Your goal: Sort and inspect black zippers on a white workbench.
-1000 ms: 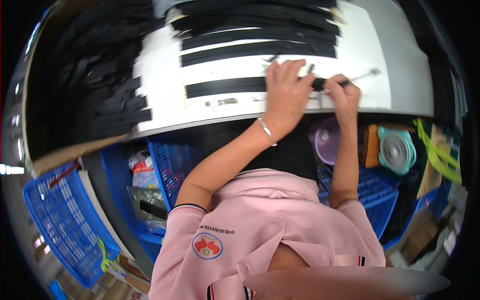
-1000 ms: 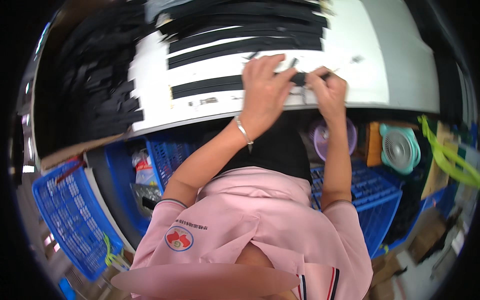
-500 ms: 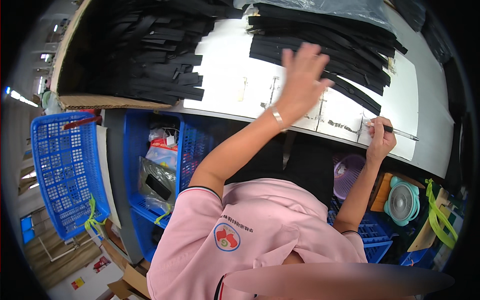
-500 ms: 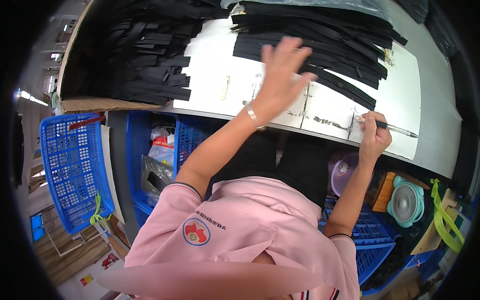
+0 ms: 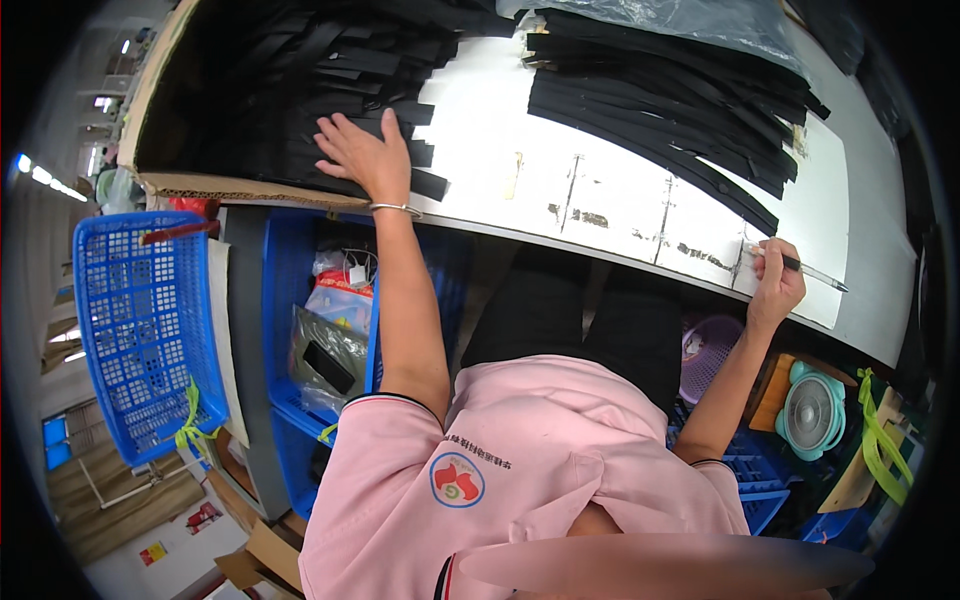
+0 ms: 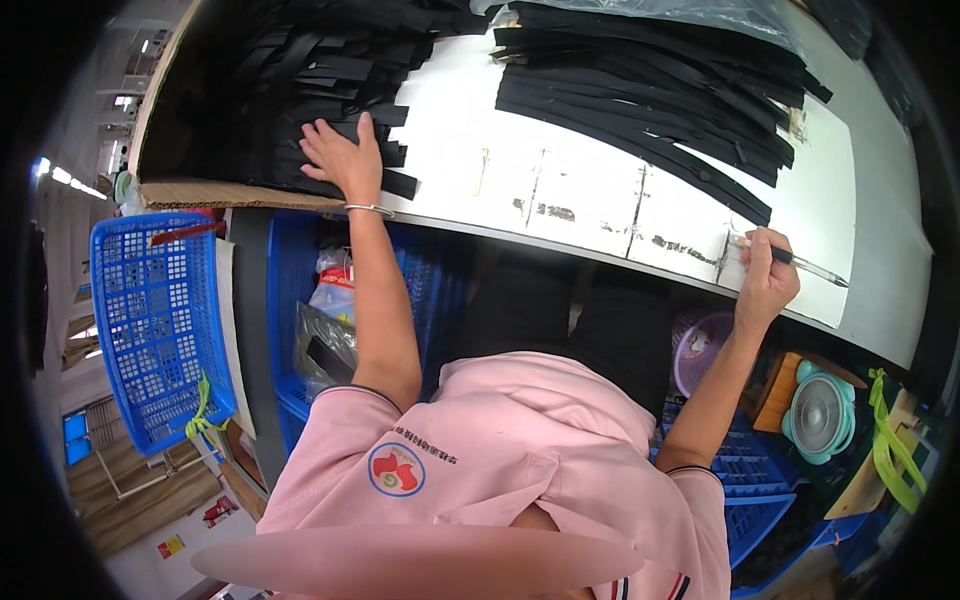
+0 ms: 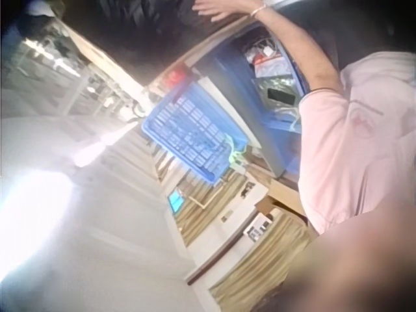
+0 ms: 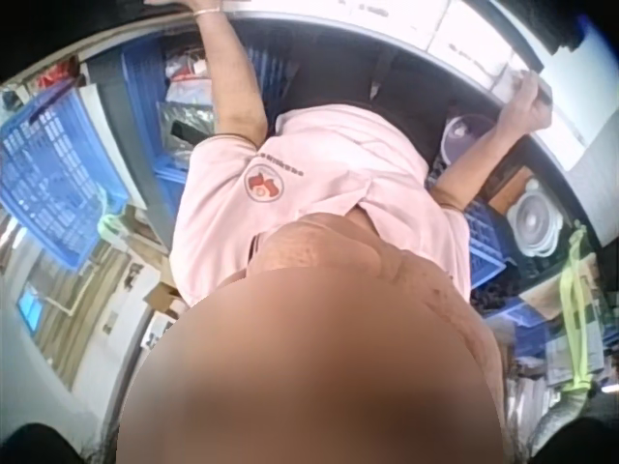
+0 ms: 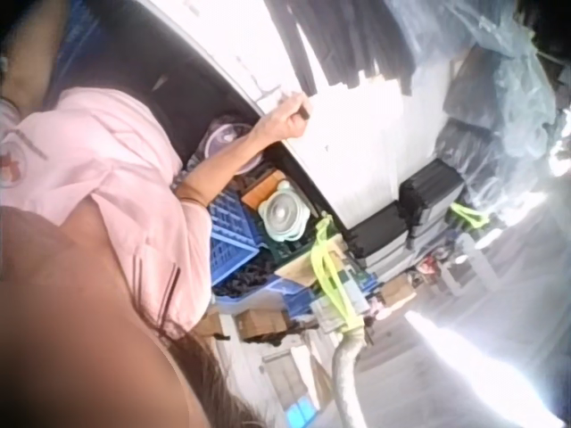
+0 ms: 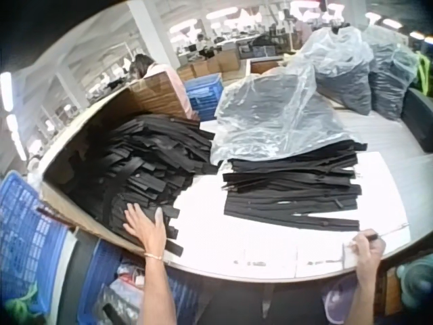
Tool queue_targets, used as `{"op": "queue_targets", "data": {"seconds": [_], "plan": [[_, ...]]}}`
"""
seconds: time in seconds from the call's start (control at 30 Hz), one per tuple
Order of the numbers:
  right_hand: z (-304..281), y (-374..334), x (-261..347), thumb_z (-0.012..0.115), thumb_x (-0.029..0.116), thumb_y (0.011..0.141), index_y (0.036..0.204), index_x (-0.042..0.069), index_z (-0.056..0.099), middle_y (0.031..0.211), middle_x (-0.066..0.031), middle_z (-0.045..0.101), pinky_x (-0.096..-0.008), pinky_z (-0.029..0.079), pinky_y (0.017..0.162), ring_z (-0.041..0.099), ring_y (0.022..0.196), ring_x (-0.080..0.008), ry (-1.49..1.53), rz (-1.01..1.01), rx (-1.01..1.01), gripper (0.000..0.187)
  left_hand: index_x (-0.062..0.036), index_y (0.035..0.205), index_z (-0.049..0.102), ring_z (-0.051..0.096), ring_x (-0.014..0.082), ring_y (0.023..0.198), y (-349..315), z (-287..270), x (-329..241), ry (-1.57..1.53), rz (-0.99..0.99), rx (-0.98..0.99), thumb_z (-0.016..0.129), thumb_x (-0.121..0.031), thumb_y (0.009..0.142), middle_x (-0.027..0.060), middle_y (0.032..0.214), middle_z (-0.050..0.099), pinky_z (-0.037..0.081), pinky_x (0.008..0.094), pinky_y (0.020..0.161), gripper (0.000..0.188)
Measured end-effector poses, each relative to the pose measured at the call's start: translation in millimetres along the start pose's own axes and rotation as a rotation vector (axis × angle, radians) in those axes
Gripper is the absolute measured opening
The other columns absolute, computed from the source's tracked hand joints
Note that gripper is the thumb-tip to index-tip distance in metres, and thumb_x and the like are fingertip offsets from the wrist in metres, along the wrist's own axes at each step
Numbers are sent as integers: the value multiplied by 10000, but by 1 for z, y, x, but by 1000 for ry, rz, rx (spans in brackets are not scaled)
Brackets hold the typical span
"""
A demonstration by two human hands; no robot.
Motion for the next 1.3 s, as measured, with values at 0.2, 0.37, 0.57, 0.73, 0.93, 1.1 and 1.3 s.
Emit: {"op": "queue_targets", "data": {"seconds": [0.2,0.37,0.57,0.73,0.93,1.1,1.3], "plan": [[0,1,3,636,122,1020,959,3,725,843,-28,696,-197,390,584,526,664,-45,5,-10,-10,160,125,1509,357,114,437,1563,-24,5,-17,-113,-52,106,667,-527,915,323,1639,229,36,656,1211,935],[1,1,2,643,113,1016,959,2,723,823,-24,676,-194,374,579,513,661,-37,42,1,-7,148,111,1492,393,132,435,1561,-38,2,-38,-176,-18,144,656,-510,934,331,1635,232,66,644,1208,876],[1,1,4,644,108,1016,962,2,721,765,-6,641,-189,371,580,505,648,-34,48,42,-11,142,-27,1432,553,147,467,1550,-19,-21,-16,-28,134,-34,650,-427,969,302,1602,328,49,713,1168,619],[4,3,4,644,121,1020,1003,0,732,859,-36,694,-194,401,610,532,684,-49,25,35,7,151,-40,1423,558,207,437,1533,-13,-3,-3,51,37,-75,610,-512,962,277,1568,389,-8,770,1133,662],[1,4,2,642,127,1021,1006,-3,735,853,-37,693,-197,403,611,535,685,-53,-25,35,2,160,-25,1426,550,281,391,1511,-30,-2,-19,-32,19,-14,605,-529,961,258,1549,428,-4,758,1140,687],[3,3,6,640,138,1024,1008,-3,734,819,-28,675,-201,397,605,524,674,-52,-12,20,-10,171,-46,1466,526,214,392,1549,-40,-12,-19,-139,4,47,602,-517,977,257,1600,374,6,709,1175,683],[6,2,17,629,146,1037,1077,1,730,763,-5,647,-185,378,595,494,649,-34,-35,-5,-30,181,-165,1540,480,234,370,1559,-103,-42,-55,-329,512,283,656,-337,988,141,1635,386,6,630,1225,604]]}}
Point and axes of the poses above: each hand's wrist, its own y-axis towards the middle knuckle, its own z-axis out of the palm, x = y × z, the point moved 7 cm from there along y, towards the middle knuckle
